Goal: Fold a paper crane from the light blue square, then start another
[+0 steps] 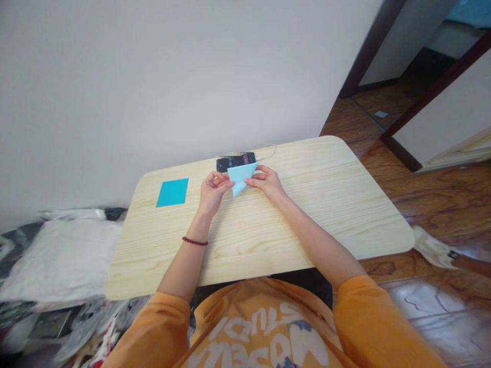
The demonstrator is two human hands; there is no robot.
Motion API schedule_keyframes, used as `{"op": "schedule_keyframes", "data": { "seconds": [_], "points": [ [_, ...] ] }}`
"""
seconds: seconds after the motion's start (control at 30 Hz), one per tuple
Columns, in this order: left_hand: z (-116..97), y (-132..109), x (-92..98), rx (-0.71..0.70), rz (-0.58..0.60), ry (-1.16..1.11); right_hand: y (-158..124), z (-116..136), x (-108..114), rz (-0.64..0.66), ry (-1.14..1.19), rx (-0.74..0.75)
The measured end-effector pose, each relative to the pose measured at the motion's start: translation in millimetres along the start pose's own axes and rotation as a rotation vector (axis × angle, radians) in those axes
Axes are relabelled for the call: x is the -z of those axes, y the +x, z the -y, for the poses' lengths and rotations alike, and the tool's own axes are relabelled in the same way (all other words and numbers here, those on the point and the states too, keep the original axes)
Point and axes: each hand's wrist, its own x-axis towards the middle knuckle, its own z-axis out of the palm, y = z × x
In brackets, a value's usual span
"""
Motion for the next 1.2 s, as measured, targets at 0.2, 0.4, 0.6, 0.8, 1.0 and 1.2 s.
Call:
{"op": "schedule_keyframes", "data": {
  "seconds": [0.2,0.4,0.6,0.8,1.0,1.2],
  "points": [
    [1.8,0.9,-0.2,-0.021,-0.047,0.009,-1.2,0.8,-0.5,-0.03,-0.021,-0.004],
    [3.5,1.7,0.6,-0.063,-0.045,0.06,0.1,-0.1,1.4,-0.069,-0.057,0.008],
    [5.0,1.8,0.1,-0.041,-0.055,0.024,2.2,-2.8,4.4,-0.063,-0.055,-0.014],
    [2.2,-0.3,-1.6,-0.034,-0.04,0.039,1.5,0.6,2.0,-0.008,-0.001,-0.014],
    [-4.1,-4.7,-5.3,-0.05,0.055,0.104,-0.2,3.5,-2.0,-0.001,-0.012,0.021],
    [-4.9,-4.0,-5.7,-0.08,-0.034,0.109,0.4,-0.5,-1.9,-0.036,-0.053,0.031]
  ]
}}
